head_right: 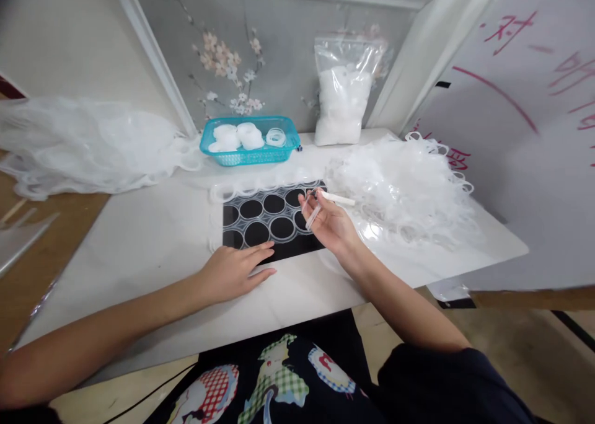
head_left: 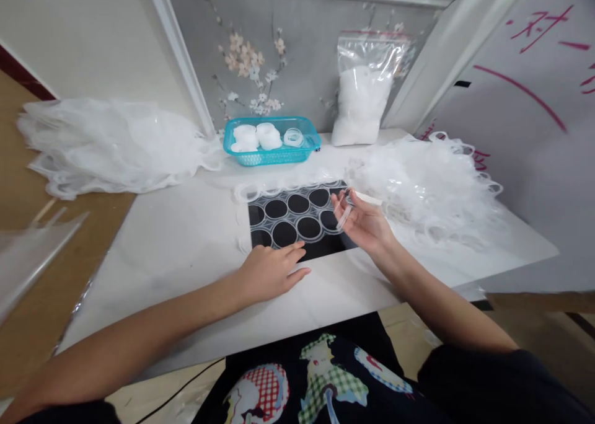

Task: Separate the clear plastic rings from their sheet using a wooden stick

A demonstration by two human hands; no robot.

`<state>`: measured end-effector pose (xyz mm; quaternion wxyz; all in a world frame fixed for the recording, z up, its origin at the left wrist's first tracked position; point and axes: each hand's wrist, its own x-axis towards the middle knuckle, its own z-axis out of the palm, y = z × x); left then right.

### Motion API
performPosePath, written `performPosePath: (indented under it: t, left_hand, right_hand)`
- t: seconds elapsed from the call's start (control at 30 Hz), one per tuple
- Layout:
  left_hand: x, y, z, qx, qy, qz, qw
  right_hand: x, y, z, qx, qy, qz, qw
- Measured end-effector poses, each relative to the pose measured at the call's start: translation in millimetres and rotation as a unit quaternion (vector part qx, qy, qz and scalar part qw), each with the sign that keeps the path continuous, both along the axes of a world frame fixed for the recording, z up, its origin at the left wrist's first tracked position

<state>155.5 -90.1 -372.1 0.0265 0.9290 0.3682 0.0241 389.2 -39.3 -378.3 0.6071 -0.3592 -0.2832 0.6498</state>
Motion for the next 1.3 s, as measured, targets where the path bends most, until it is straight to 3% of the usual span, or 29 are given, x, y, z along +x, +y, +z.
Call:
performPosePath:
  t: [0.1, 0.2, 0.27, 0.83, 1.0, 1.13, 1.2, 1.23, 1.3]
  left_hand:
    - [15, 1, -1.6, 0.001, 0.061, -0.001, 0.998]
    - [22, 2, -5.6, -0.005, 0.076, 0.003, 0.997]
    - [23, 3, -8.4, -0.009, 0.071, 0.006, 0.997]
    - [20, 3, -11.5, -0.036, 0.062, 0.008, 0.997]
    - [20, 4, -11.9, -0.046, 0.057, 0.012, 0.997]
    - [21, 7, -6.1, -0.085, 0.035, 0.021, 0.996]
    - [21, 9, -2.1, -0.119, 0.024, 0.035, 0.992]
    - [21, 10, -0.4, -0.133, 0.020, 0.042, 0.990]
    - [20, 11, 2.3, -0.152, 0.013, 0.050, 0.987]
  right_hand:
    - [0, -3, -1.0, 0.071, -0.173, 0.040, 0.982]
    - [-6, -10, -10.4, 0.132, -0.403, 0.099, 0.900]
    - [-12, -14, -17.9, 0.147, -0.472, 0.120, 0.861]
    - [-13, -17, -28.4, 0.163, -0.510, 0.098, 0.839]
    - [-11, -21, -31.9, 0.217, -0.571, 0.087, 0.787]
    - [-11, -32, -38.5, 0.295, -0.644, 0.104, 0.698]
    - [-10, -25, -36.3, 0.307, -0.682, 0.129, 0.651]
    - [-8, -15, -32.6, 0.297, -0.695, 0.124, 0.642]
    - [-1, 15, -20.5, 0.245, -0.697, 0.062, 0.671]
